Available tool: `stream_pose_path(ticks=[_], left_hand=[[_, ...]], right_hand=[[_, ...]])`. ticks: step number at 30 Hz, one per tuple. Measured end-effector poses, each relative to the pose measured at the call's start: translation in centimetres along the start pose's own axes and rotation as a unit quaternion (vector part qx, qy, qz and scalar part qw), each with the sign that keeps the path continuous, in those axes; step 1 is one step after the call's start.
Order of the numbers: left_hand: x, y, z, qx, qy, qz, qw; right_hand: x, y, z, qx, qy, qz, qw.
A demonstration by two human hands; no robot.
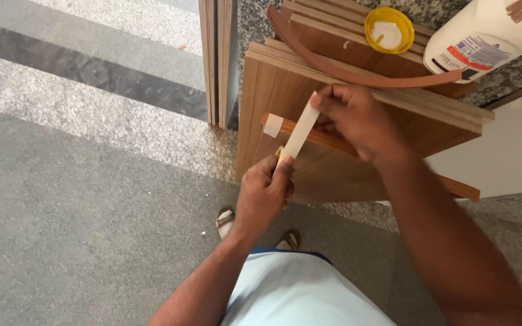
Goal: The person applies masking tape to a wooden board, then applies glue to a separate wooden strip using a small stick. They press a flexible edge banding strip onto the glued strip and secure it with masking tape. The process is repeated on a second wooden board.
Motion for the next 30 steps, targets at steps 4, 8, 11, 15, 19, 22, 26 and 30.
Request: stream_pose_path(ticks=[4,8,11,15,19,22,26,30], left_hand=[[0.0,-0.4,-0.6,-0.07,0.03,-0.026,0.997],[0.3,-1.1,-0.9,-0.067,0.045,-0.044,0.996],[-0.1,-1.9,-0.7,-0.038,0.016,0.0,0.999],[-1.5,-2.8,-0.4,-0.029,-0.01,0.077,0.997],[-2.5,-3.3,-0.4,0.02,-0.037,0.139,0.989],[-2.5,-3.7,-0.5,0.027,-0.028,0.141,0.989],[-2.9,-4.3,-0.7,0.016,-0.023,0.132,0.991],[-3.2,-4.6,-0.7,0.001,-0.035,0.095,0.995]], right_hand=[[-1.3,0.0,0.7,-0.028,-0.06,-0.051,0.997],[-2.6,0.8,0.5,-0.018,-0.102,-0.049,0.993],[-3.6,1.7,0.3,0.069,-0.08,-0.129,0.986],[-4.6,3.1,-0.2,0.108,-0.19,-0.251,0.943],[-5.1,4.0,-0.4,0.129,-0.225,-0.316,0.913],[-4.8,3.3,-1.2,0.112,-0.293,-0.182,0.932],[-1.7,0.9,-0.9,0.196,-0.128,-0.019,0.972],[2.8,0.3,-2.4,0.416,0.019,0.08,0.905]])
Point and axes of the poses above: each hand's wrist, its own x-axis away from the middle knuckle, its own z-axis out of the back of the hand, y = z × x, the point moved 1 cm from there along -x, towards the middle knuckle, and after that the axes turned 11 degrees about -z, right-handed, at the moved point
